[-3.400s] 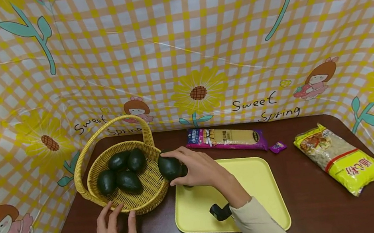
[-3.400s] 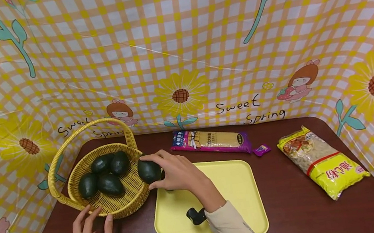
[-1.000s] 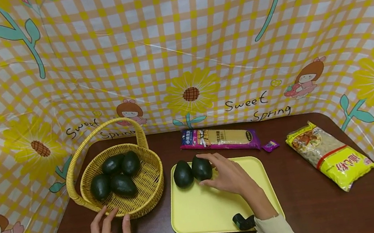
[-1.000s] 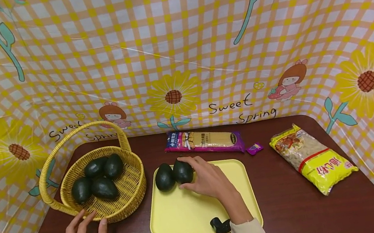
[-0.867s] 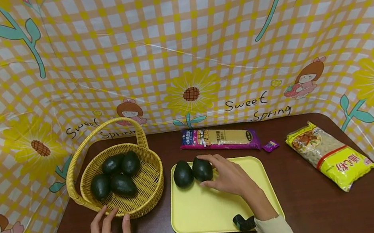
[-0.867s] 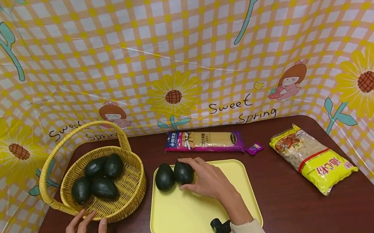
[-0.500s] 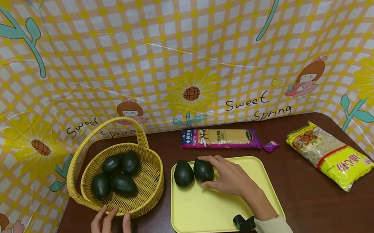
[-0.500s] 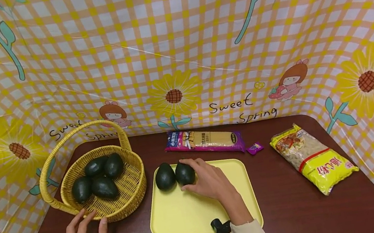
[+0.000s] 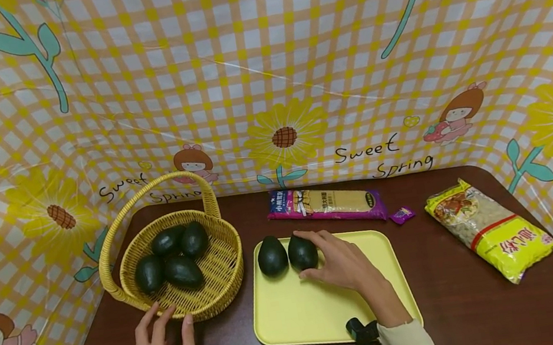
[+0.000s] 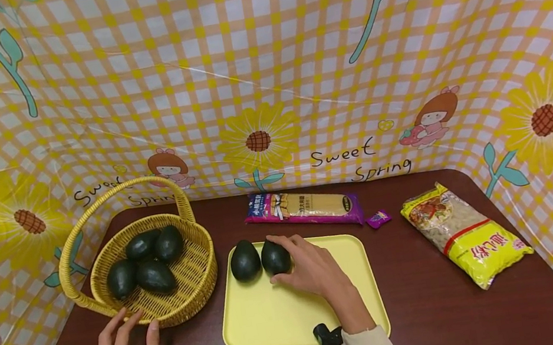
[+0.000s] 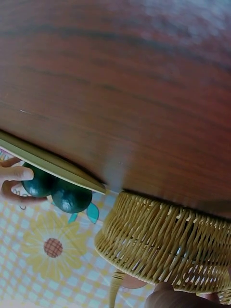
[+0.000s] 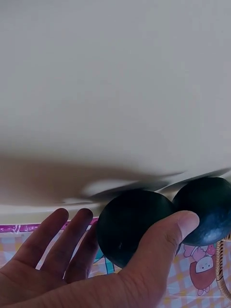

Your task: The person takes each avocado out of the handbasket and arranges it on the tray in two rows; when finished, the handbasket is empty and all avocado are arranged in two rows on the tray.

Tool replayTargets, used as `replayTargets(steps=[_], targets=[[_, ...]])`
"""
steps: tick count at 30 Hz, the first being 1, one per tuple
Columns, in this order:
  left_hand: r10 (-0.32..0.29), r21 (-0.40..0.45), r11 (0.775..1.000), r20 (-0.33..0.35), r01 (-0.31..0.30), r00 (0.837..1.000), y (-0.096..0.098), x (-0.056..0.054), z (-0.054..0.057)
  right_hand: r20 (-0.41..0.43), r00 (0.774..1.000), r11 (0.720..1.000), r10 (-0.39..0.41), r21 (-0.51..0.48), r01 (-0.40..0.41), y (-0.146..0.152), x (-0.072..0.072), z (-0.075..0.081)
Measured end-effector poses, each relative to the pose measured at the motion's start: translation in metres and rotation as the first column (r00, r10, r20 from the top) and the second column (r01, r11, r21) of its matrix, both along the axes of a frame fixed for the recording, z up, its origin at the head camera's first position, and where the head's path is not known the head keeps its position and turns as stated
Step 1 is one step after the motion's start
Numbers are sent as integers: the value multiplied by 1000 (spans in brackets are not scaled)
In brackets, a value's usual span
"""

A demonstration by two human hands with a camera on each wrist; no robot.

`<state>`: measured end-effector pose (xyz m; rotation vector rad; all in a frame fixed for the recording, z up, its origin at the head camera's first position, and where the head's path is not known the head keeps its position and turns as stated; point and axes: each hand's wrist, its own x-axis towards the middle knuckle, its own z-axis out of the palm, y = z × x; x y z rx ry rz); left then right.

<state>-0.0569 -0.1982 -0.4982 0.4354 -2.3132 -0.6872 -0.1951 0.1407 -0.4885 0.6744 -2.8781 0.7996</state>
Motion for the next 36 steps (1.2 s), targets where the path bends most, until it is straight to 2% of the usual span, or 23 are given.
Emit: replayTargets(steps=[15, 25, 36], targets=[[-4, 3, 1000, 4, 4, 1000, 0, 1, 1, -14, 1000, 1000, -5, 8, 5, 1, 0, 5], [-4, 9, 1000, 15, 4, 1000, 0, 0, 1, -108, 994, 1000, 27, 18, -25, 0, -2, 12], [1, -2, 1000, 1, -1, 1000, -1, 0, 0, -190, 978, 996, 89, 36, -83, -12, -5, 29]])
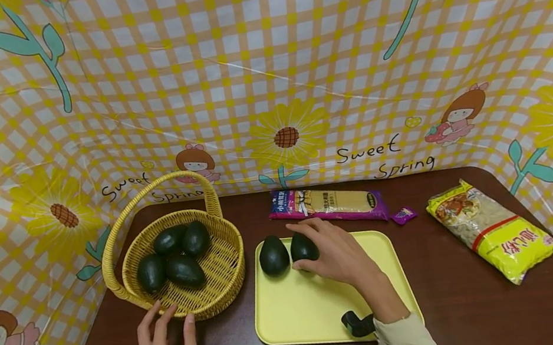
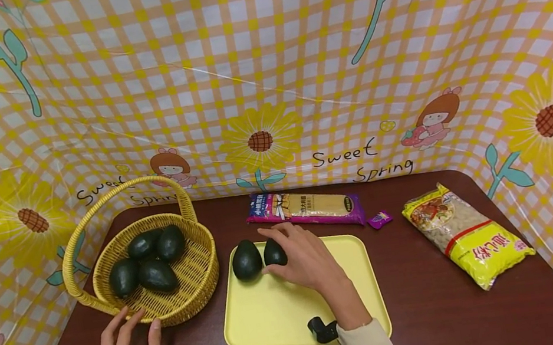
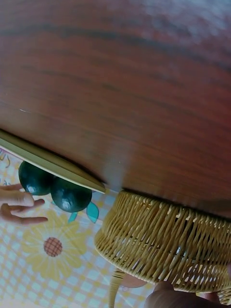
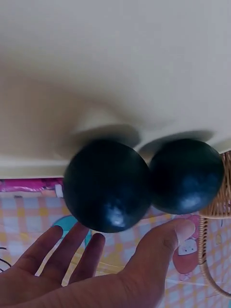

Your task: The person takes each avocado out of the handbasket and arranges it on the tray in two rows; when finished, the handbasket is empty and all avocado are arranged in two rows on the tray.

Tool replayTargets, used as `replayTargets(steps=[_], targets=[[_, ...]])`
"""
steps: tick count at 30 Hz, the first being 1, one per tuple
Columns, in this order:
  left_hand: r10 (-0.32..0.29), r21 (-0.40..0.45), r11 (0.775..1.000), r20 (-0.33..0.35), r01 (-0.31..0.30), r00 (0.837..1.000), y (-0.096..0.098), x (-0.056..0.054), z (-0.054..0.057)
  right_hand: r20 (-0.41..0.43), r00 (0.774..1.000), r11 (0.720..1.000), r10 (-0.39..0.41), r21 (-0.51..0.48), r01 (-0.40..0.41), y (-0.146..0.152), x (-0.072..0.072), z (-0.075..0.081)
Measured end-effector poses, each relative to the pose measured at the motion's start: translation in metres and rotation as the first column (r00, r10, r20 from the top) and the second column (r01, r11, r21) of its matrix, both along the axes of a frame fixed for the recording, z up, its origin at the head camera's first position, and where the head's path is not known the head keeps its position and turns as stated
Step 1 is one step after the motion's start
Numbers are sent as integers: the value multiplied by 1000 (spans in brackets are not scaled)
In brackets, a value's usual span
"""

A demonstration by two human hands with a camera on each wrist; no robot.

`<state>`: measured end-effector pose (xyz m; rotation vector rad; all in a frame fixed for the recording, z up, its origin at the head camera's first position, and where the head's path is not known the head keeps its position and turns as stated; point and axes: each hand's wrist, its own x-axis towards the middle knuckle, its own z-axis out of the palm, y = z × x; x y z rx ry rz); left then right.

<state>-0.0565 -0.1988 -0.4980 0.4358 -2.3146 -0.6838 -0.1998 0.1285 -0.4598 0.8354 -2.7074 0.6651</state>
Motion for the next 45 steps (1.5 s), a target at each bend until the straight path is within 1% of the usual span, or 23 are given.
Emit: replayTargets(steps=[9, 18, 22, 29, 33, 37, 45], targets=[[2, -2, 1000, 22, -2, 1000, 1, -1, 1, 8, 999, 998, 46, 35, -46, -21, -2, 13], [9, -2, 1000, 22, -9, 1000, -1, -1, 1, 22, 989, 988, 146, 38, -147, -49, -3, 22], [8, -4, 1000, 17, -8, 1000, -1, -1, 0, 14, 979, 978, 204, 28, -204, -61, -4, 23], [5, -4, 1000, 15, -5, 1000, -1, -1, -1, 44, 956, 957, 289, 2, -289, -82, -5, 23], [3, -5, 1000, 23, -3, 1000, -1, -1, 0, 16, 943, 943, 332, 7, -333, -95, -7, 21], [2, -4, 1000, 28, -2, 1000, -1, -1, 0, 20, 934, 934, 356, 10, -357, -104, -9, 20], [-6, -1, 1000, 19, 6, 1000, -1, -2, 1, 49, 929, 930, 366, 21, -368, -117, -14, 21]])
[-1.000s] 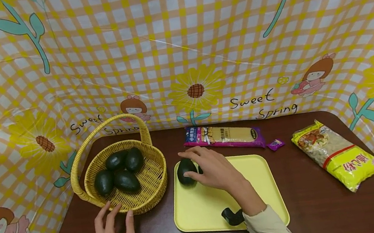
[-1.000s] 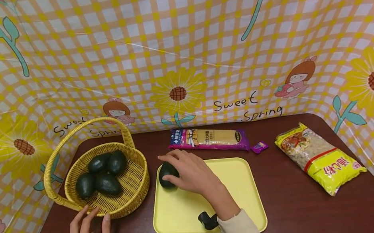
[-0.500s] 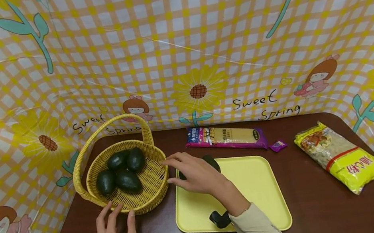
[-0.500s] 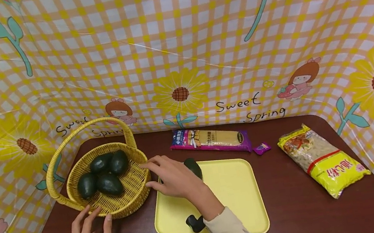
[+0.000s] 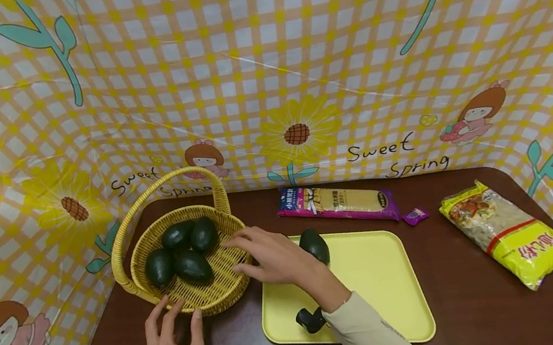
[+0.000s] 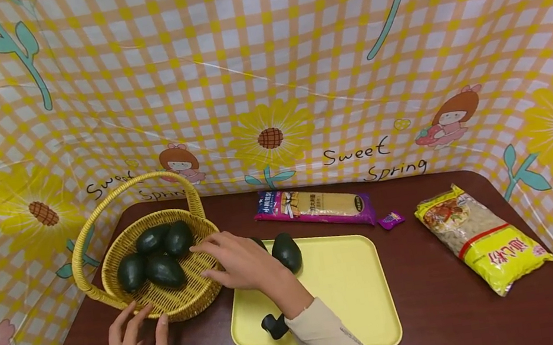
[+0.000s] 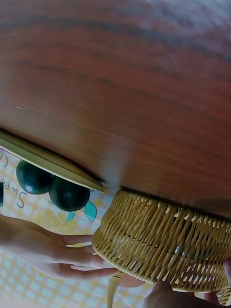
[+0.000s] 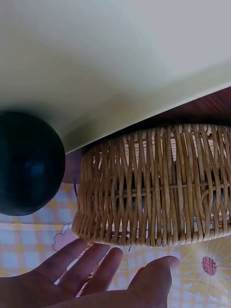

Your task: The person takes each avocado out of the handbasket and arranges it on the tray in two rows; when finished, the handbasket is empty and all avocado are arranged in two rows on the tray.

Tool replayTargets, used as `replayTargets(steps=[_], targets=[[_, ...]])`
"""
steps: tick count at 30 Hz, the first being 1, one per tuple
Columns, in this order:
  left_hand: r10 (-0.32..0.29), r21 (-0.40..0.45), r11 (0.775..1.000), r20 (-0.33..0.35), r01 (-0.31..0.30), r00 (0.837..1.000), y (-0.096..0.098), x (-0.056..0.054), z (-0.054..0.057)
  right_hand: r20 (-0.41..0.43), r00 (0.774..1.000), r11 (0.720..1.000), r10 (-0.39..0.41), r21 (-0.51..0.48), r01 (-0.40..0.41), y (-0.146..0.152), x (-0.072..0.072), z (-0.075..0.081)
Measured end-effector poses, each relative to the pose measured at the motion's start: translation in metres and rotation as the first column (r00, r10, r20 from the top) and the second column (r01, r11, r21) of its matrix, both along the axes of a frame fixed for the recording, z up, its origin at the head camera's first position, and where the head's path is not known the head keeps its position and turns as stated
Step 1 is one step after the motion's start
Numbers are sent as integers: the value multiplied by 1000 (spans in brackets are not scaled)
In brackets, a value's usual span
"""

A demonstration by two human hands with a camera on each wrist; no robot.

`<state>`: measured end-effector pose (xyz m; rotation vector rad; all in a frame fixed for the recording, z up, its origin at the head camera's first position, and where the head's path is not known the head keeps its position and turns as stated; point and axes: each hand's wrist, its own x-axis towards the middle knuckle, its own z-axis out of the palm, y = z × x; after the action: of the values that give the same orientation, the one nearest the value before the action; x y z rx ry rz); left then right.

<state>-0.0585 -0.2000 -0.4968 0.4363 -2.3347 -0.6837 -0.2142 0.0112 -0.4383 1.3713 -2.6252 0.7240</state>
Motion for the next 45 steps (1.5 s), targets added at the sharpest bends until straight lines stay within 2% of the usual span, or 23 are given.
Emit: replayTargets(steps=[5, 12, 16, 23, 32, 45], targets=[[-5, -1, 1000, 2, 5, 1000, -1, 0, 1, 32, 999, 1000, 12, 23, -12, -7, -3, 3], [-8, -11, 1000, 1, 8, 1000, -2, -1, 0, 11, 998, 998, 56, 36, -56, -20, -7, 6], [-14, -12, 1000, 0, 14, 1000, -2, -2, 0, 35, 997, 995, 66, 70, -68, -26, -9, 8], [-24, -11, 1000, -1, 24, 1000, -1, -1, -1, 61, 995, 984, 74, 155, -83, -38, -12, 8], [-16, -5, 1000, 1, 16, 1000, -1, 1, -3, 88, 992, 971, 94, 214, -111, -54, -11, 5], [-24, -9, 1000, -4, 24, 1000, -4, -2, -1, 140, 983, 945, 122, 285, -158, -74, -20, 17]])
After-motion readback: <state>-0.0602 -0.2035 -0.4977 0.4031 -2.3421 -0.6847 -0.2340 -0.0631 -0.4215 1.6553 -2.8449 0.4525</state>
